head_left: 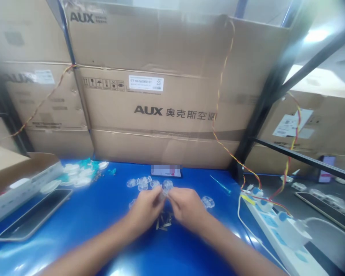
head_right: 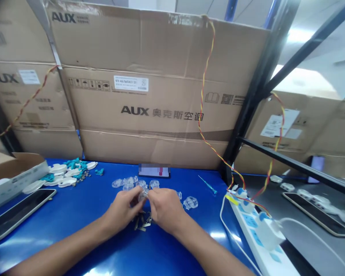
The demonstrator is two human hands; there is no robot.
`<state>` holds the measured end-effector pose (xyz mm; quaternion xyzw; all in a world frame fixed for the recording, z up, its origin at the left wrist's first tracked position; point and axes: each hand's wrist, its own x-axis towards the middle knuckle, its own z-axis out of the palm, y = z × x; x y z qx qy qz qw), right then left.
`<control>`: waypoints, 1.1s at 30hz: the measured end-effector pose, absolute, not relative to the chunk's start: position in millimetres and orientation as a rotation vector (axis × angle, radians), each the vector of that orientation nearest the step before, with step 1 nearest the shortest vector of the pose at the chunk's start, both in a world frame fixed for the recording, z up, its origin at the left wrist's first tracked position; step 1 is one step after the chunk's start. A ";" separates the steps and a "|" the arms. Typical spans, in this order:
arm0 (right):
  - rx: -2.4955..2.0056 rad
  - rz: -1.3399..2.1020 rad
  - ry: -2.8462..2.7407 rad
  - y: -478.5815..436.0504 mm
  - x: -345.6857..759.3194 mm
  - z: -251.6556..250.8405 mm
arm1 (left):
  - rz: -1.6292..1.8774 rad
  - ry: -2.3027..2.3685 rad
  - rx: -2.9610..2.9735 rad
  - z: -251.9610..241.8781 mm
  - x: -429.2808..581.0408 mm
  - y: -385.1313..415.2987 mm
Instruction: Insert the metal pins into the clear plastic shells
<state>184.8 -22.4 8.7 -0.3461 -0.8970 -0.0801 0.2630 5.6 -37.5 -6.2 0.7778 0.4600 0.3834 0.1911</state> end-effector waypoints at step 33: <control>-0.880 0.834 -2.172 -13.7 189.0 18.8 | 1.035 0.905 1.694 -4.8 10.9 -37.8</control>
